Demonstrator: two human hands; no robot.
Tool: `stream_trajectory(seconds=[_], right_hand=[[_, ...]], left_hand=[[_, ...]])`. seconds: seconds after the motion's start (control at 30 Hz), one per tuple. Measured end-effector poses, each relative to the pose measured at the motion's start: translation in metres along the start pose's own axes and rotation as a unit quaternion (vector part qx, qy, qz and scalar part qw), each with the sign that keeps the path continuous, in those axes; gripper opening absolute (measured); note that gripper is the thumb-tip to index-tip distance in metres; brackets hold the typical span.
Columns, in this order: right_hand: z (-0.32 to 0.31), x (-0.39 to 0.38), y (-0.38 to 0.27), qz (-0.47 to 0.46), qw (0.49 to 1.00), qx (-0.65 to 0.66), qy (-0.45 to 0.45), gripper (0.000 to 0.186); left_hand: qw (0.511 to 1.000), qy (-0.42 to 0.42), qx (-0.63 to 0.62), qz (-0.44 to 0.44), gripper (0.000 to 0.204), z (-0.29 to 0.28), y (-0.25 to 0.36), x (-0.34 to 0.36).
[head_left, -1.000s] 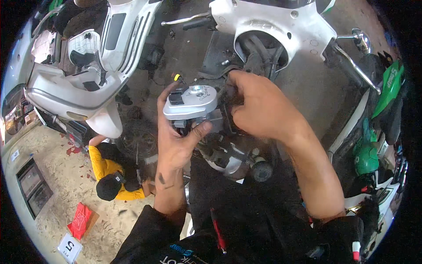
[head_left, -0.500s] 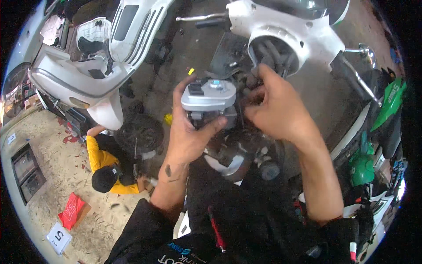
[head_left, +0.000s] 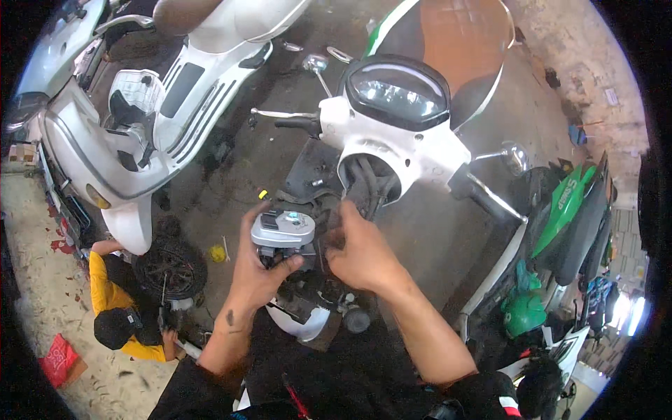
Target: The person unwraps a new ignition switch assembly from bubble wrap by hand and aligns it onto the scooter frame.
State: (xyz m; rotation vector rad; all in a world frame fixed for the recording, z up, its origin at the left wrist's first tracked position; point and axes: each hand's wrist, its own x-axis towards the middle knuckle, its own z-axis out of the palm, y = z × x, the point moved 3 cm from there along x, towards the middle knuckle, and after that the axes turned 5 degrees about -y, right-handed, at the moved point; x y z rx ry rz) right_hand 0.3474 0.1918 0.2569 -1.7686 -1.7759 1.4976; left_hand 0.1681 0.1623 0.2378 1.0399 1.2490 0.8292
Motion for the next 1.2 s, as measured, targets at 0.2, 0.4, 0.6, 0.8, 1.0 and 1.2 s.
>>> stream_trajectory(seconds=[0.2,0.4,0.6,0.8,1.0,1.2], right_hand=[[-0.005,-0.005,0.004,-0.034,0.999,0.041,0.005,0.041],[0.002,0.002,0.007,-0.047,0.999,0.025,0.008,0.039],[-0.016,-0.044,0.033,-0.140,0.963,0.128,0.191,0.037],[-0.004,-0.117,0.181,0.115,0.925,0.304,0.197,0.032],[0.037,-0.189,0.302,0.301,0.949,0.035,0.091,0.049],[0.089,-0.305,0.453,0.474,0.872,0.108,0.049,0.069]], left_hand=[[1.000,-0.010,-0.017,0.002,0.091,-0.001,-0.003,0.004],[0.999,0.017,-0.025,0.011,0.098,0.001,-0.004,0.003],[0.998,0.028,-0.039,-0.040,0.088,-0.002,-0.017,0.001],[0.997,0.051,0.047,-0.032,0.115,-0.002,-0.012,0.004],[1.000,0.013,-0.016,-0.020,0.101,-0.012,0.009,-0.005],[0.979,-0.125,-0.159,0.009,0.095,-0.020,-0.024,0.011]])
